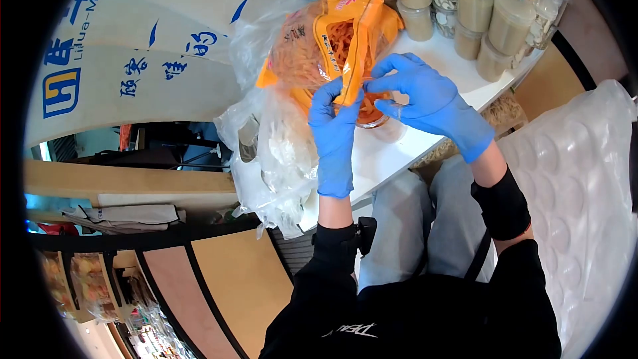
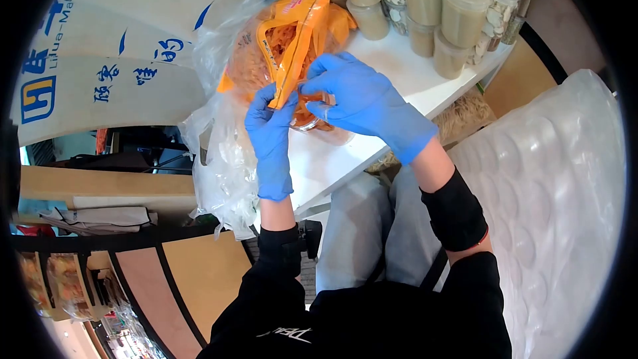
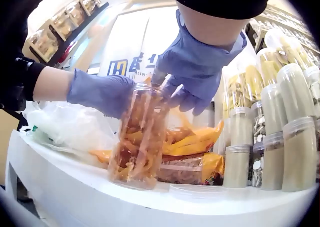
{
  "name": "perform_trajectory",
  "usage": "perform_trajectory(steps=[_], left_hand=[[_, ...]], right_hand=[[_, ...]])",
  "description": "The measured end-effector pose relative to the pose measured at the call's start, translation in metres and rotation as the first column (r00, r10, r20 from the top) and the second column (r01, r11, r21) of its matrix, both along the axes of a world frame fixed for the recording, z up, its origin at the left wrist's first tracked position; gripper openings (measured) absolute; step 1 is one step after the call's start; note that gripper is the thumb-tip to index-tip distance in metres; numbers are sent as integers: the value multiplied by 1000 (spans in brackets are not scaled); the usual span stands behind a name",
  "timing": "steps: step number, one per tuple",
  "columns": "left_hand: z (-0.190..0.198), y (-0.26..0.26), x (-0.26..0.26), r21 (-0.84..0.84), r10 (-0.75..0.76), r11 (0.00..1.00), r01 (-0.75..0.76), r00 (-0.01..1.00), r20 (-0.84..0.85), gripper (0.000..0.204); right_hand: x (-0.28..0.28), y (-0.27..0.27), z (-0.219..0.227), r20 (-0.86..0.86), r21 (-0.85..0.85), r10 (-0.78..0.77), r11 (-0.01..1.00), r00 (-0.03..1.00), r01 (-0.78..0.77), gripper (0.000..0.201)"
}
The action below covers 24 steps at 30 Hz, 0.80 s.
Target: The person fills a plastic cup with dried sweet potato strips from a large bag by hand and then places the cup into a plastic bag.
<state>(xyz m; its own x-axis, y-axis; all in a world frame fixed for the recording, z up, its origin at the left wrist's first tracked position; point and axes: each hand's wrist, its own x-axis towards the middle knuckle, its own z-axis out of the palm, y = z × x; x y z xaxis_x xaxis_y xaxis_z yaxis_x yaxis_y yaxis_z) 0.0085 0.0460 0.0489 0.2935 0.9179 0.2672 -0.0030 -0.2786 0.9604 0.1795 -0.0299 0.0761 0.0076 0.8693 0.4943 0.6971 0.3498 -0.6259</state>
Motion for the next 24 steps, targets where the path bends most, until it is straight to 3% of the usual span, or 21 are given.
perform_trajectory(steps=[2,5,8,11,14,17,20,24], left_hand=[[-6,4,-4,58,12,998,-12,1000,-2,26],[11,-6,-7,235,124,970,-55,950,-288,23],[22,-10,-12,335,175,942,-4,858,-483,23],[18,-12,-15,420,189,907,37,855,-484,17],[29,-21,-9,426,193,891,158,717,-670,22],[34,-22,-7,433,196,877,210,665,-720,27],[42,-36,-10,452,252,870,200,607,-753,26],[20,-51,-18,347,194,938,-10,844,-500,21]], right_hand=[[0,4,-4,31,68,42,997,999,-44,22],[-1,4,-8,9,33,34,999,999,-35,19],[-3,4,-10,44,47,16,999,999,-18,19],[-4,2,-11,-75,54,-39,998,996,43,24],[1,-3,-8,-285,-2,-36,999,958,37,43],[1,2,-35,-305,18,134,991,943,-136,65],[-14,-14,-42,-436,-123,77,982,897,-144,76],[-37,-31,-44,-482,-106,6,992,876,-64,74]])
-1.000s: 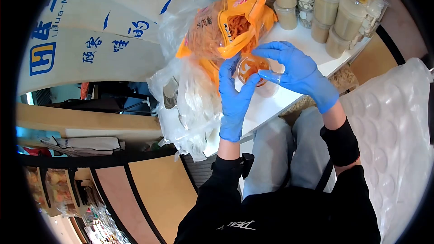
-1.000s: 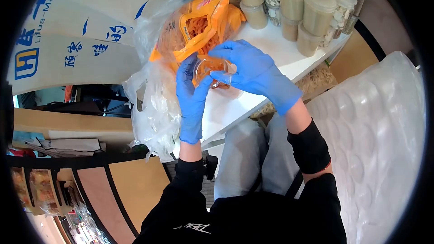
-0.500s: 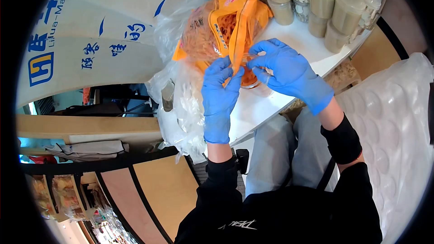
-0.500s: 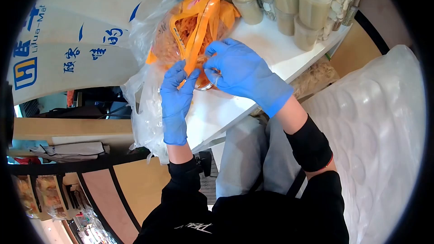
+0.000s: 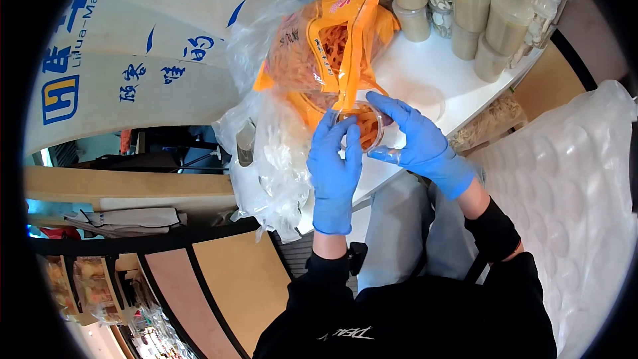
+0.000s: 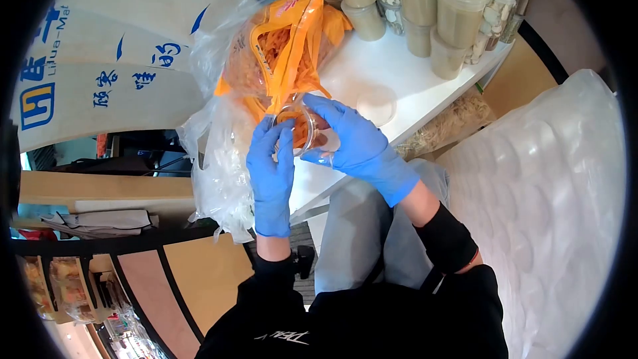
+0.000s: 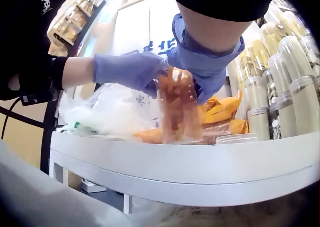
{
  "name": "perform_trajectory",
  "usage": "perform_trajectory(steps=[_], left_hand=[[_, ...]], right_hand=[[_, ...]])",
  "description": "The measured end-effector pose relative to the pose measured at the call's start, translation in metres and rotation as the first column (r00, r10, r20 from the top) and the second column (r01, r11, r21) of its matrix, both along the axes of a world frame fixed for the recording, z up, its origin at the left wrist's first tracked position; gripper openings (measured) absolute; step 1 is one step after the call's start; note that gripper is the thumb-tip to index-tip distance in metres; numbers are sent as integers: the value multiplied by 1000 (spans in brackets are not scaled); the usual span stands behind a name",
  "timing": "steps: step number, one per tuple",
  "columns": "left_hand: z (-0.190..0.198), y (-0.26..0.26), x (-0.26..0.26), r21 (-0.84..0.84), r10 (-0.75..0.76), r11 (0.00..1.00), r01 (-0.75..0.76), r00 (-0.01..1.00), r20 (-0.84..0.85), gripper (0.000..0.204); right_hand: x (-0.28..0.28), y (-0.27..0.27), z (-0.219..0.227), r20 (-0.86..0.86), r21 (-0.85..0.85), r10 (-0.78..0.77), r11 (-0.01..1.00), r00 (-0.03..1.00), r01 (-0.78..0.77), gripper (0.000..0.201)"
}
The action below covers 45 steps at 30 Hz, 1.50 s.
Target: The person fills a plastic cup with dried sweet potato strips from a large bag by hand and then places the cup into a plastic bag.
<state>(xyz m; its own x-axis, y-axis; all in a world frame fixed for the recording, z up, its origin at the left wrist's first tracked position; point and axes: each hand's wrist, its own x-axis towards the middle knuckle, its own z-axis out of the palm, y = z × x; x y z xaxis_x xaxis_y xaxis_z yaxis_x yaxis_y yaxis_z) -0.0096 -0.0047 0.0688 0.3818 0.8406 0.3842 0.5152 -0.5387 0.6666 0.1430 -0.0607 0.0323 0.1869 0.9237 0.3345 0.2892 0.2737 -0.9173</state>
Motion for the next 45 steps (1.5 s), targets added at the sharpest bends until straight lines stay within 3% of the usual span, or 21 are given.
perform_trajectory(steps=[1,4,5,7,9,11,15,18,19,22,26,28,29,32,33,36,37,40,44,45], left_hand=[[-4,-4,0,-4,13,1000,-12,997,77,21],[-19,-2,-6,-60,24,998,-12,981,194,20],[-23,0,-9,-82,23,997,-5,976,216,21],[-18,-2,-11,-13,-21,1000,23,989,147,28],[-14,-4,-11,13,-52,999,51,993,106,38],[-16,-7,-5,0,-72,997,72,992,99,50],[-34,-1,0,-54,-41,997,56,969,243,66],[-33,0,5,-100,-66,989,111,923,379,74],[-29,-2,10,-154,-103,969,195,879,466,83],[-37,0,16,-117,-79,980,159,860,504,88],[-33,0,15,-160,-67,972,170,859,507,92],[-30,-1,12,-174,-80,966,192,860,505,93],[-28,-1,11,-186,-93,958,216,854,513,93],[-27,-1,9,-205,-112,948,244,857,502,93],[-28,0,9,-197,-104,955,221,873,476,93],[-32,5,11,-149,-109,969,199,880,462,94],[-34,5,11,-134,-116,970,201,876,469,95],[-37,5,12,-178,-124,953,246,849,513,94],[-37,8,12,-125,-161,960,249,863,478,96],[-35,6,12,-173,-141,948,266,841,522,96]], right_hand=[[1,-2,6,4,3,26,1000,1000,-26,66],[10,6,-18,-312,80,87,995,946,-65,55],[17,14,-22,-476,106,73,994,876,-25,46],[28,33,-23,-350,-75,-212,977,912,198,40],[30,44,-16,-219,-197,-289,949,932,247,33],[25,54,-17,-121,-297,-253,932,960,208,27],[25,61,-25,-463,-162,-198,977,864,137,20],[41,47,-10,-511,-7,-170,981,843,194,19],[49,42,-1,-465,80,-142,976,874,202,19],[56,21,39,-404,125,-214,950,890,285,18],[50,11,72,-358,121,-154,970,921,209,19],[42,9,78,87,109,-112,989,990,102,18],[38,10,79,307,86,-81,995,948,57,17],[24,19,83,644,43,-28,999,765,1,15],[21,25,79,679,57,-58,998,732,26,11],[18,41,75,598,179,16,972,801,-152,11],[16,41,76,578,145,63,973,814,-178,10],[10,47,79,724,-164,247,969,644,-187,11],[5,49,74,799,-93,148,988,583,-124,16],[9,49,76,723,-156,233,972,651,-175,15]])
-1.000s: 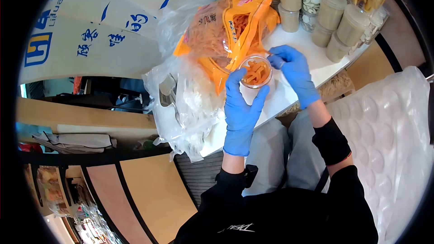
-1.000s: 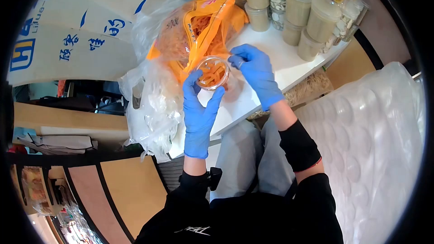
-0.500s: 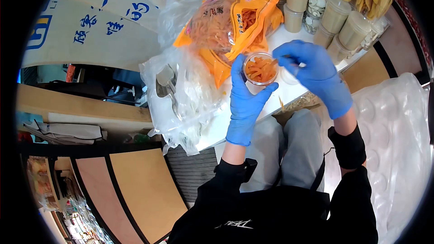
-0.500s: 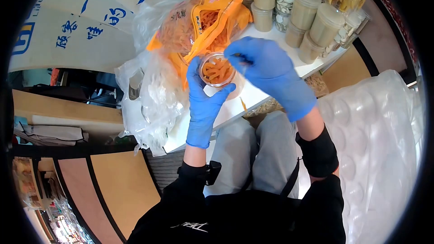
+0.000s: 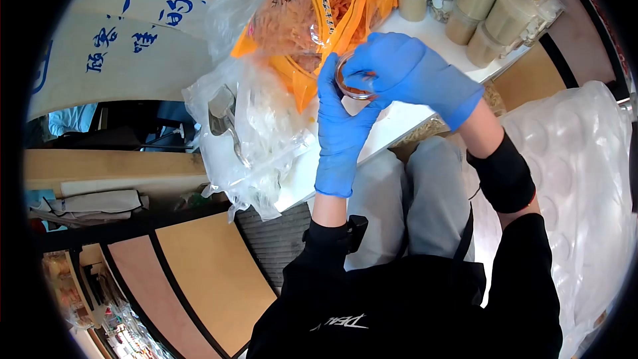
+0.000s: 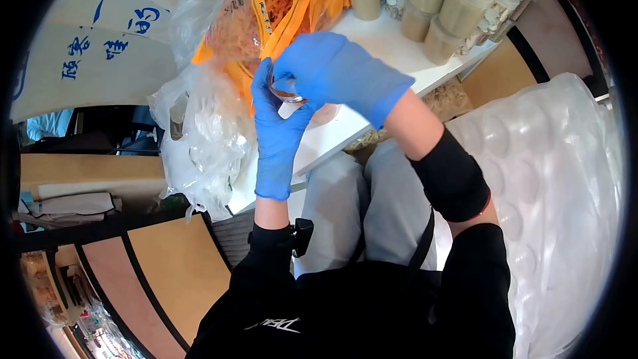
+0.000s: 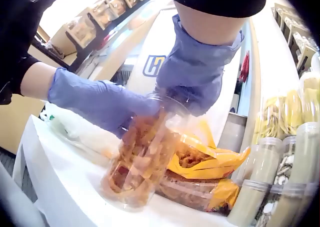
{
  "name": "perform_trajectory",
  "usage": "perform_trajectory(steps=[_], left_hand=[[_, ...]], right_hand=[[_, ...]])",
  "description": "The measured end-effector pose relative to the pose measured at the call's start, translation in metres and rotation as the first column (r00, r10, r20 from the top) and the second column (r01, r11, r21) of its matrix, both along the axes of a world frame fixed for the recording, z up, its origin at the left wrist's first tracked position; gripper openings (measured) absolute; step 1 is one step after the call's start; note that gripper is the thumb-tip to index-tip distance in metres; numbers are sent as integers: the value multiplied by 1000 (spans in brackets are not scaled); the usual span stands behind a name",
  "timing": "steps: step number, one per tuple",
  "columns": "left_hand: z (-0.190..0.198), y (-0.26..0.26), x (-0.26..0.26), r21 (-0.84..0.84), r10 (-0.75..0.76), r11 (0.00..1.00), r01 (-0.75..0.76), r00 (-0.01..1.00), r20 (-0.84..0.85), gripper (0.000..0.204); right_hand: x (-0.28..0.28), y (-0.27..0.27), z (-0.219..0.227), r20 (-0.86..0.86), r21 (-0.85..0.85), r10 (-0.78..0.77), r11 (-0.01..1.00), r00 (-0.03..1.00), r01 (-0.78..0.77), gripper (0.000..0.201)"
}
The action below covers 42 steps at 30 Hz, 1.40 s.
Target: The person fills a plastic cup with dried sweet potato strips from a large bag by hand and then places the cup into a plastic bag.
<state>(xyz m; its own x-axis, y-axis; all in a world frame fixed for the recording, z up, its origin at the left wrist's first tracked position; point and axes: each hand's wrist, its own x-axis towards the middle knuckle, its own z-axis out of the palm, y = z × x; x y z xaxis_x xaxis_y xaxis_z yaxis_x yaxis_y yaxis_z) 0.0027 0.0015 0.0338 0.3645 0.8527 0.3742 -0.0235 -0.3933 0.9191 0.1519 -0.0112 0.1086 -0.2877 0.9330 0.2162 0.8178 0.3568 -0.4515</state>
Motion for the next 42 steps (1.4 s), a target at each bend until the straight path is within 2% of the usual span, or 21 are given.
perform_trajectory(steps=[3,4,7,11,12,15,16,19,20,22,25,26,29,30,31,32,34,35,36,39,42], left_hand=[[-1,0,-1,-38,17,999,-17,1000,5,92],[-3,1,-2,-22,29,999,-29,1000,-11,91],[-7,4,-1,13,42,999,-42,998,-39,90],[-2,0,-2,12,17,1000,-16,998,-54,90],[2,-1,-1,-13,12,1000,-13,999,-47,90],[1,-1,-2,-24,22,999,-23,999,-49,90],[3,-2,-2,-56,8,998,-10,999,-31,90],[2,3,-5,-14,24,1000,-25,997,-68,88],[0,4,-6,10,34,999,-33,996,-77,88],[-3,6,-7,37,49,998,-46,996,-76,92],[1,4,-10,32,70,997,-66,987,-146,93],[8,1,-12,123,121,988,-96,967,-223,81],[9,5,-18,296,182,946,-136,974,-134,65],[15,2,-20,316,256,929,-194,952,-167,55],[19,4,-20,344,314,907,-244,935,-164,55],[21,7,-20,369,371,882,-294,915,-160,56],[20,13,-19,372,447,853,-366,880,-160,56],[17,16,-18,332,415,874,-355,901,-127,55],[14,19,-17,295,381,893,-341,920,-90,54],[-2,24,-16,196,245,953,-233,969,-39,51],[-10,23,-13,52,121,991,-122,992,34,50]], right_hand=[[11,0,-1,-52,187,-25,982,998,34,16],[16,0,2,-97,313,-4,949,995,34,16],[20,-3,20,-242,125,-71,987,968,103,17],[14,3,-6,64,218,-82,974,995,66,14],[7,-5,3,174,72,-137,989,975,126,12],[5,-5,-3,122,355,-95,934,988,46,15],[4,-6,6,256,169,-104,984,961,62,19],[6,-8,37,192,-128,-67,987,979,92,26],[14,-7,30,59,-25,-135,990,989,137,28],[29,1,13,-340,-35,-252,966,906,255,29],[48,16,3,-433,1,-295,945,852,328,24],[50,24,-3,-410,101,-242,946,879,308,24],[51,54,-23,-318,312,-65,935,946,169,25],[46,65,-29,-284,373,-35,917,958,144,25],[39,73,-30,-250,429,-7,896,968,117,26],[35,81,-29,-221,377,-32,919,975,115,22],[25,94,-20,-12,242,-174,955,985,171,23],[21,98,-16,103,181,-227,962,969,206,24],[18,100,-17,84,248,-219,949,972,193,24],[13,115,-31,243,294,-293,931,925,218,23],[17,130,-50,221,590,-167,807,961,4,28]])
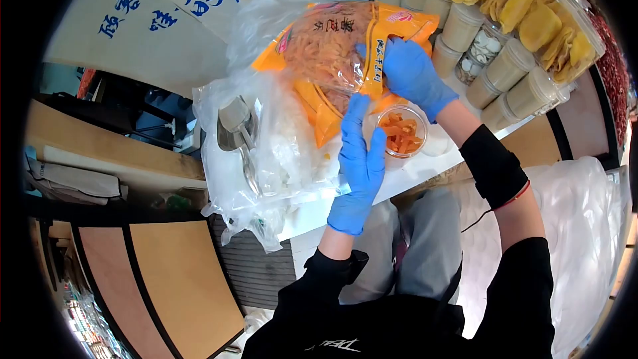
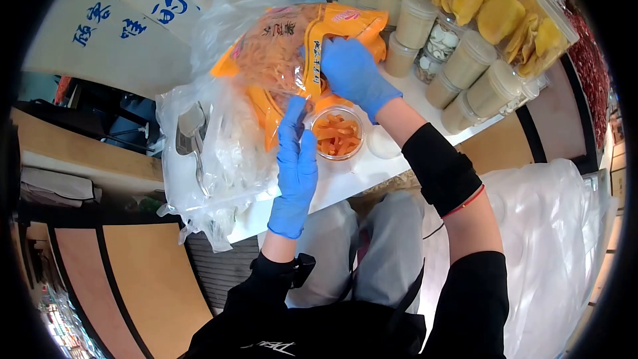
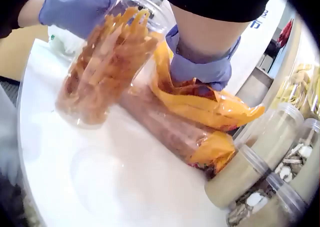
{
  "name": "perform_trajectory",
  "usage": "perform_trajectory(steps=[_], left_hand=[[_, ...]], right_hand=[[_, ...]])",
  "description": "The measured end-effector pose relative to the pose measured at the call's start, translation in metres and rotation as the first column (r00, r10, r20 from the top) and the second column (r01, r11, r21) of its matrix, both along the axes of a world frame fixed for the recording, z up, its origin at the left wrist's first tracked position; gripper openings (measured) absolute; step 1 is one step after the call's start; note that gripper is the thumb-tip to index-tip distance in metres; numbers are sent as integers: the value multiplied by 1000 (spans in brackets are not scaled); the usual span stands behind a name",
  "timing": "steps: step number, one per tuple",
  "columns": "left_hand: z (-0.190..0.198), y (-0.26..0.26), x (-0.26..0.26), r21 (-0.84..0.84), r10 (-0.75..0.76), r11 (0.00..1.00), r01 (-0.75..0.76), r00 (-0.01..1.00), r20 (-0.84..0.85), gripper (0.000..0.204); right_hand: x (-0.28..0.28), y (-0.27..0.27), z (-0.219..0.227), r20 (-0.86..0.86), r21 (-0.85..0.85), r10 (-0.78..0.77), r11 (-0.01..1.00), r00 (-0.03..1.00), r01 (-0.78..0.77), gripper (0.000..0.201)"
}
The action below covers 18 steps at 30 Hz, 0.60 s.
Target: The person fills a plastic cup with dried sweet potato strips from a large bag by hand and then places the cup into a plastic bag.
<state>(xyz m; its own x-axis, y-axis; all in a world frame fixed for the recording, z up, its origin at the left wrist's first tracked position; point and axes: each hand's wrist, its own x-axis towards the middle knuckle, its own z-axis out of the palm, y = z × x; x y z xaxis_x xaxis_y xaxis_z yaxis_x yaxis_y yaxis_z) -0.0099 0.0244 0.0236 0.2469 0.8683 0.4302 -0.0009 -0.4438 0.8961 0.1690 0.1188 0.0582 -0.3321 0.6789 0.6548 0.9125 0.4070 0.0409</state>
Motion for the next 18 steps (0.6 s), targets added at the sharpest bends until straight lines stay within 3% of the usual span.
perform_trajectory(steps=[3,6,9,11,12,14,15,17,18], left_hand=[[-4,-1,4,-45,-38,998,39,999,30,48],[1,-5,5,-57,-45,997,46,999,16,47],[6,-6,5,-49,-45,998,43,999,-23,47],[6,-6,4,-56,-56,997,54,998,-41,47],[6,-6,3,-58,-52,997,51,998,-19,48],[4,-5,4,-61,-45,997,46,999,25,48],[2,-3,4,-100,-6,995,19,992,125,47],[0,3,6,-181,84,983,-26,945,316,43],[1,7,7,-302,157,953,-38,911,382,43]], right_hand=[[-1,-3,0,10,-56,-35,998,999,35,38],[-1,-7,7,229,-105,-5,994,973,29,38],[6,4,7,197,-275,65,961,978,-9,37],[6,4,6,187,-211,120,974,975,-79,36],[5,3,7,183,-178,146,978,972,-113,35],[4,1,7,181,-283,91,958,979,-37,34],[3,-1,6,182,-334,64,942,981,0,33],[5,-4,5,63,-338,115,937,991,-87,35],[8,-5,4,3,-336,142,933,990,-133,37]])
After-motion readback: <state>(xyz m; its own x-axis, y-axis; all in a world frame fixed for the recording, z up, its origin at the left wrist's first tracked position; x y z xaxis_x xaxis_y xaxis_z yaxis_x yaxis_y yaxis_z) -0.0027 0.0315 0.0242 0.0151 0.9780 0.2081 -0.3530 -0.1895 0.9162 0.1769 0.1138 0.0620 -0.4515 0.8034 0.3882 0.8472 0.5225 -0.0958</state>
